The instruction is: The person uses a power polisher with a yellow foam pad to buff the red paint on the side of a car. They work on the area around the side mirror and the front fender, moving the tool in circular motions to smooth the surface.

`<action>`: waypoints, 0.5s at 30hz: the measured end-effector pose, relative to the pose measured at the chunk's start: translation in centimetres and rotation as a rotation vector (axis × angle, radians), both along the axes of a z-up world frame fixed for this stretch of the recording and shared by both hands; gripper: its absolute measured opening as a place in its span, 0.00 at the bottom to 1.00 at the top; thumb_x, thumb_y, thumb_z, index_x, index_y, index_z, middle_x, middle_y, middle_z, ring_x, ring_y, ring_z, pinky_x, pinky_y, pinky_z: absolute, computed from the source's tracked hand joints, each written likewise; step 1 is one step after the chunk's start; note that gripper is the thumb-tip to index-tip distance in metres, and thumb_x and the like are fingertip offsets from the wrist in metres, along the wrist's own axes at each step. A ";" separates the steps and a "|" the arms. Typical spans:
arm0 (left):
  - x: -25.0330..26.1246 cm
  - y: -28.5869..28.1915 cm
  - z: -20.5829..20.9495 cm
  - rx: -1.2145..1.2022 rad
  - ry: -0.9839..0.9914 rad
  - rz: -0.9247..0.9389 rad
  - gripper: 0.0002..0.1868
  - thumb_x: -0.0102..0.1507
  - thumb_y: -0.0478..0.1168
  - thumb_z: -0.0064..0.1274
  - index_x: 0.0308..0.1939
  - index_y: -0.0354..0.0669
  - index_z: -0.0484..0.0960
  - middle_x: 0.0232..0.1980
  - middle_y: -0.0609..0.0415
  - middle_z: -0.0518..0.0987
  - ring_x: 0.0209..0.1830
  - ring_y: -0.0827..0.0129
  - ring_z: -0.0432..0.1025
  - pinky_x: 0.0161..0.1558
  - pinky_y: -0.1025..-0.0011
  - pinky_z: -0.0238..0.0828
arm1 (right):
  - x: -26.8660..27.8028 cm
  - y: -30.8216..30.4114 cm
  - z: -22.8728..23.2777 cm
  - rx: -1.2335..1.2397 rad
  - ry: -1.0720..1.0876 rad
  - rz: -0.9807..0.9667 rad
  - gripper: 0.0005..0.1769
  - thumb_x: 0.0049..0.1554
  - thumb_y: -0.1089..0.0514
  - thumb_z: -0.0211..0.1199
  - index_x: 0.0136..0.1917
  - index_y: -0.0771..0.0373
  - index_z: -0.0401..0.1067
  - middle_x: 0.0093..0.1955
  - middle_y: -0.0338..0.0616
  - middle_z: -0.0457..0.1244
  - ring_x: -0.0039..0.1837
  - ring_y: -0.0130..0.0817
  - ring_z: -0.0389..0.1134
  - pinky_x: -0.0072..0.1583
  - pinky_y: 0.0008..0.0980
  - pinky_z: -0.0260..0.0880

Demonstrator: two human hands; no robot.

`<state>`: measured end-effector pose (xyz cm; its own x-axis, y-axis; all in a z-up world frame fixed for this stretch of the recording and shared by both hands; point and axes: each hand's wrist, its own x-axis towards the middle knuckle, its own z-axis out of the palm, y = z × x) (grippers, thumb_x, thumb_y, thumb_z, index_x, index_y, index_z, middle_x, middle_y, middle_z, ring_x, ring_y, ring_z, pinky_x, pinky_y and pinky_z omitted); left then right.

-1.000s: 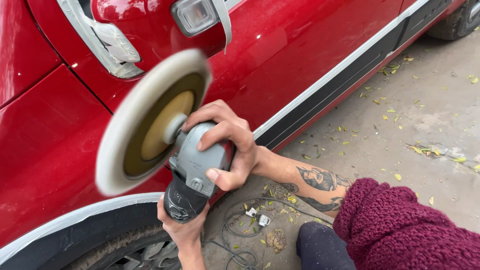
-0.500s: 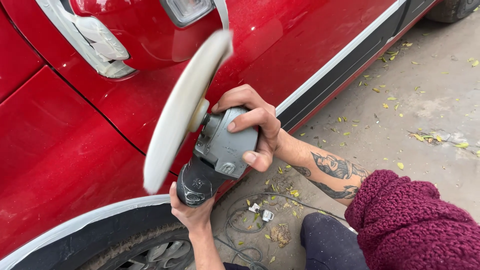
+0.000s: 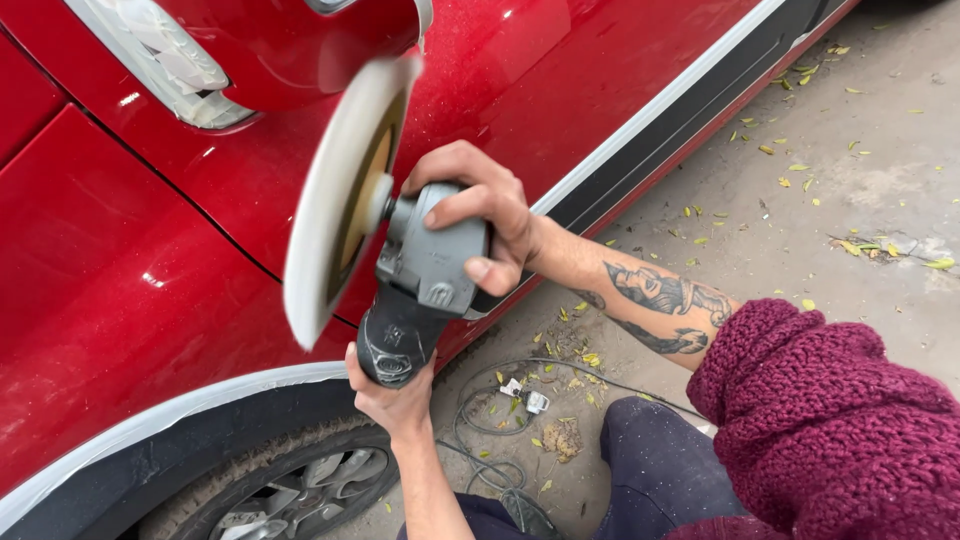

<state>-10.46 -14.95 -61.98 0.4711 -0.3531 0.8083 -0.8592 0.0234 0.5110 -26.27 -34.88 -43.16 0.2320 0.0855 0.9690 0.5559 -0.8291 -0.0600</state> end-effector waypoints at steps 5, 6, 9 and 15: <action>-0.3 -0.5 1.7 0.015 -0.055 0.017 0.58 0.48 0.44 0.79 0.71 0.47 0.52 0.43 0.44 0.82 0.36 0.51 0.81 0.39 0.63 0.81 | -1.0 -0.6 -0.4 0.000 -0.030 -0.057 0.23 0.59 0.41 0.53 0.60 0.59 0.64 0.60 0.60 0.61 0.61 0.48 0.67 0.62 0.49 0.74; -0.3 -0.4 2.2 0.017 -0.077 0.036 0.58 0.48 0.45 0.78 0.71 0.47 0.52 0.42 0.45 0.82 0.35 0.51 0.81 0.39 0.63 0.81 | -0.9 -0.6 -0.6 0.007 -0.033 -0.062 0.23 0.60 0.42 0.52 0.60 0.58 0.63 0.61 0.59 0.61 0.62 0.48 0.67 0.62 0.49 0.74; 0.5 0.2 2.3 0.021 -0.101 0.042 0.57 0.49 0.46 0.79 0.72 0.48 0.52 0.43 0.45 0.83 0.36 0.52 0.82 0.40 0.63 0.82 | -0.3 -0.5 -0.5 0.019 -0.061 -0.030 0.23 0.60 0.42 0.52 0.60 0.58 0.63 0.61 0.60 0.61 0.62 0.48 0.67 0.62 0.49 0.74; 1.7 2.5 -0.2 -0.019 -0.005 0.023 0.58 0.48 0.41 0.78 0.72 0.45 0.52 0.49 0.41 0.81 0.43 0.50 0.81 0.46 0.61 0.81 | 2.3 2.0 0.5 -0.064 -0.038 0.010 0.24 0.58 0.42 0.55 0.61 0.59 0.65 0.60 0.60 0.62 0.61 0.52 0.67 0.62 0.53 0.72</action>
